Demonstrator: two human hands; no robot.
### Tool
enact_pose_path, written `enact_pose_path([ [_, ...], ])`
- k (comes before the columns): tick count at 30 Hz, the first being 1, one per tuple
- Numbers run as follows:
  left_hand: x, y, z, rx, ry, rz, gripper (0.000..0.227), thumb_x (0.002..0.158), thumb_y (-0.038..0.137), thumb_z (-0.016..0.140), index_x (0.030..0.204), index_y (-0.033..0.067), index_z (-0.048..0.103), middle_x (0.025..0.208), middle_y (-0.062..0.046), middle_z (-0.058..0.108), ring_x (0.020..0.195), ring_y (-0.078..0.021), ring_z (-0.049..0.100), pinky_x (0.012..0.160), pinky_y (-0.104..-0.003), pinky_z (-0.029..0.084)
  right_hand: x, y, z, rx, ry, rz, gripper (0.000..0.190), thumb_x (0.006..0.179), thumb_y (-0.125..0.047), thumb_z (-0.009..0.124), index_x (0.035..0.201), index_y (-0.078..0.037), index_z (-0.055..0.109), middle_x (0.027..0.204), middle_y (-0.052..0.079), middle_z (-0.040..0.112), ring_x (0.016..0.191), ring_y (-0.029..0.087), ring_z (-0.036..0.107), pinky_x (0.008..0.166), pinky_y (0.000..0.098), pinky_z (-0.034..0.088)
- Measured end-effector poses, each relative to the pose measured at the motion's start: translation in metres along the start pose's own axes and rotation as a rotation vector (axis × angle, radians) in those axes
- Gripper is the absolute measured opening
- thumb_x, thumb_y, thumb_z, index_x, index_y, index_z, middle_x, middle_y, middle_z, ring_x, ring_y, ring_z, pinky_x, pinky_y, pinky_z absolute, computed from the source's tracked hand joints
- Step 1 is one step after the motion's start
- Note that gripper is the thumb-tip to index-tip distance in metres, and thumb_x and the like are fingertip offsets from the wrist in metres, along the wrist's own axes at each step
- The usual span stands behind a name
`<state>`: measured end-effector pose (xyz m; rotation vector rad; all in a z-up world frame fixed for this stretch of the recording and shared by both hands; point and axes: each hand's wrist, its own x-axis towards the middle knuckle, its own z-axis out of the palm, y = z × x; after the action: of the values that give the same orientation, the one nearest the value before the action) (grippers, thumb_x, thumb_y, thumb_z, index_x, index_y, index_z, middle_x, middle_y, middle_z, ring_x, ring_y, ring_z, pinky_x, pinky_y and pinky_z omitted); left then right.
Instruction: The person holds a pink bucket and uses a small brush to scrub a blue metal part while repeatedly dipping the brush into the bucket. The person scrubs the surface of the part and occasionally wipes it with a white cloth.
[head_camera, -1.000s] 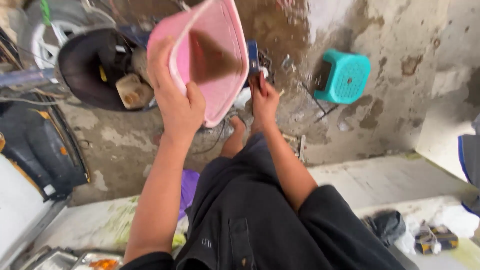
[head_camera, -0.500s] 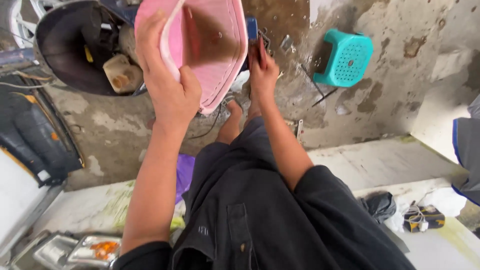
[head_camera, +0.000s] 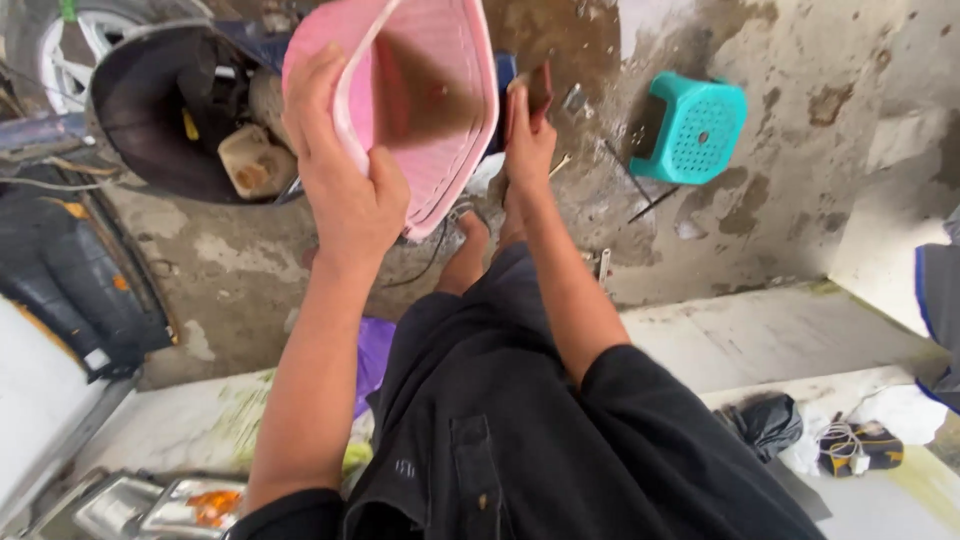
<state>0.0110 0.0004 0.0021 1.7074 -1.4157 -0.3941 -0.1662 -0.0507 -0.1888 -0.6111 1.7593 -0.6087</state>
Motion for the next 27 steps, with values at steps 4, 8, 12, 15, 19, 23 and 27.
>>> enact_pose_path([
  [4, 0.007, 0.0, 0.001, 0.015, -0.024, -0.045, 0.07, 0.078, -0.012, 0.038, 0.147, -0.0003, 0.039, 0.152, -0.021, 0.043, 0.149, -0.043, 0.039, 0.133, -0.059, 0.032, -0.001, 0.009, -0.015, -0.115, -0.123, -0.12, 0.051, 0.093, -0.063, 0.05, 0.071, -0.018, 0.053, 0.064, 0.002, 0.05, 0.068, 0.011, 0.045, 0.067, 0.0331, 0.042],
  [8, 0.002, 0.003, 0.001, -0.028, -0.024, -0.026, 0.065, 0.076, -0.011, 0.039, 0.14, -0.0031, 0.041, 0.143, -0.022, 0.047, 0.14, -0.0423, 0.045, 0.128, -0.059, 0.037, 0.005, -0.014, -0.015, -0.133, -0.19, 0.027, 0.054, 0.085, -0.068, 0.054, 0.07, -0.016, 0.058, 0.06, 0.0, 0.05, 0.057, 0.01, 0.044, 0.054, 0.0283, 0.038],
  [12, 0.002, 0.004, -0.001, -0.022, -0.015, -0.038, 0.068, 0.079, -0.016, 0.039, 0.144, 0.0, 0.04, 0.146, -0.022, 0.045, 0.144, -0.0412, 0.043, 0.132, -0.057, 0.035, -0.023, -0.016, -0.029, -0.192, -0.253, -0.328, 0.072, 0.102, -0.056, 0.045, 0.164, -0.028, 0.022, 0.099, 0.006, 0.074, 0.067, 0.012, 0.045, 0.069, 0.0298, 0.041],
  [15, 0.008, 0.0, -0.002, -0.045, 0.0, -0.05, 0.065, 0.077, -0.014, 0.037, 0.142, -0.0032, 0.041, 0.144, -0.021, 0.047, 0.142, -0.0395, 0.044, 0.131, -0.055, 0.036, -0.011, 0.004, -0.02, -0.02, -0.202, -0.043, 0.06, 0.095, -0.05, 0.057, 0.145, -0.018, 0.06, 0.089, 0.0, 0.067, 0.089, 0.007, 0.056, 0.082, 0.0265, 0.047],
  [19, -0.002, 0.003, -0.002, -0.016, 0.008, 0.002, 0.06, 0.078, -0.01, 0.038, 0.138, -0.0056, 0.043, 0.141, -0.023, 0.048, 0.138, -0.0418, 0.047, 0.128, -0.058, 0.038, 0.003, -0.009, -0.016, 0.081, -0.273, -0.004, 0.043, 0.092, -0.052, 0.064, 0.079, -0.011, 0.071, 0.062, -0.002, 0.058, 0.052, 0.008, 0.05, 0.049, 0.023, 0.04],
  [23, 0.008, 0.005, -0.001, -0.025, -0.014, -0.042, 0.065, 0.078, -0.014, 0.038, 0.142, -0.0017, 0.041, 0.146, -0.021, 0.045, 0.143, -0.0399, 0.043, 0.13, -0.056, 0.035, -0.019, -0.015, -0.027, -0.13, -0.252, -0.122, 0.052, 0.097, -0.056, 0.052, 0.131, -0.018, 0.045, 0.07, 0.0, 0.046, 0.07, 0.011, 0.04, 0.071, 0.0269, 0.038],
  [27, -0.002, 0.005, -0.002, -0.005, -0.025, -0.021, 0.064, 0.076, -0.018, 0.038, 0.139, -0.0052, 0.042, 0.143, -0.024, 0.046, 0.143, -0.0416, 0.041, 0.132, -0.058, 0.033, 0.015, -0.021, -0.005, -0.046, -0.221, -0.021, 0.047, 0.086, -0.058, 0.064, 0.08, -0.012, 0.068, 0.071, 0.002, 0.063, 0.065, 0.009, 0.052, 0.059, 0.0264, 0.042],
])
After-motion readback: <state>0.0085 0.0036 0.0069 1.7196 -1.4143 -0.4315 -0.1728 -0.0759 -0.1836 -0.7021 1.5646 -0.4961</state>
